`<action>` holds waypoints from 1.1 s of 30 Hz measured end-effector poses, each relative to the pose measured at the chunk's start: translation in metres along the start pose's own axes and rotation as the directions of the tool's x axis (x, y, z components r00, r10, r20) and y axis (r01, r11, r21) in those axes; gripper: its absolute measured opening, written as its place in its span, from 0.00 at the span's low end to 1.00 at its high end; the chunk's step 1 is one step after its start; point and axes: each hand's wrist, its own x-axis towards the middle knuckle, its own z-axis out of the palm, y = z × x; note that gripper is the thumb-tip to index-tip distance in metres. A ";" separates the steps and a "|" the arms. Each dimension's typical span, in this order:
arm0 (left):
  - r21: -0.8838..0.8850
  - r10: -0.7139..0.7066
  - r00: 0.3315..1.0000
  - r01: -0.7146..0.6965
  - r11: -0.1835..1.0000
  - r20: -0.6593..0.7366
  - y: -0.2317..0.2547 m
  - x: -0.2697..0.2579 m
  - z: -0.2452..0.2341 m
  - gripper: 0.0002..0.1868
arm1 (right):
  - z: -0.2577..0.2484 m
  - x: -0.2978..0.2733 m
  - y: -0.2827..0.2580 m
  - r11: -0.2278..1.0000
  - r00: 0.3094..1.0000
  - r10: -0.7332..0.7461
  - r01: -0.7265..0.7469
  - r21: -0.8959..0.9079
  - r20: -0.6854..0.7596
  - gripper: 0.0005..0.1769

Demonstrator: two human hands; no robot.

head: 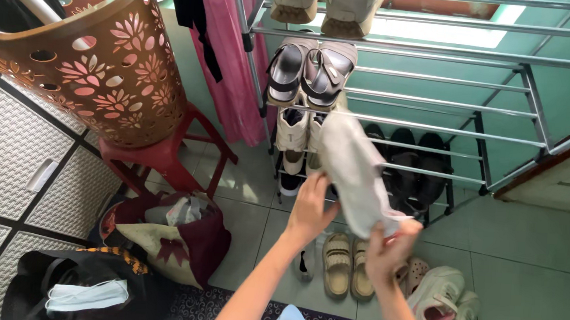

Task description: The person removes various shoes from a metal shoe rack and places them on the floor. They then pick up the shoes from the floor and place them back onto the rack in a different arrangement.

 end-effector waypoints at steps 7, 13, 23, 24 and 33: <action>0.142 -0.492 0.845 0.472 0.870 0.210 -0.145 -0.145 0.067 0.31 | 0.076 -0.074 0.069 0.890 0.771 0.451 -0.348 -0.296 0.450 0.14; 0.219 -0.631 0.732 0.592 0.776 0.256 -0.194 -0.207 0.053 0.30 | 0.162 -0.153 0.125 0.856 0.485 0.490 -0.111 -0.505 0.724 0.20; 0.159 -0.610 0.729 0.593 0.789 0.310 -0.250 -0.213 0.067 0.22 | 0.235 -0.200 0.111 0.687 0.285 0.726 -0.260 -0.679 0.625 0.35; 0.152 -0.598 0.738 0.582 0.799 0.314 -0.257 -0.215 0.070 0.20 | 0.239 -0.197 0.107 0.666 0.270 0.746 -0.288 -0.688 0.608 0.35; 0.279 -0.706 0.599 0.653 0.704 0.378 -0.285 -0.235 0.076 0.31 | 0.224 -0.185 0.094 0.495 0.171 0.869 -0.274 -0.825 0.464 0.17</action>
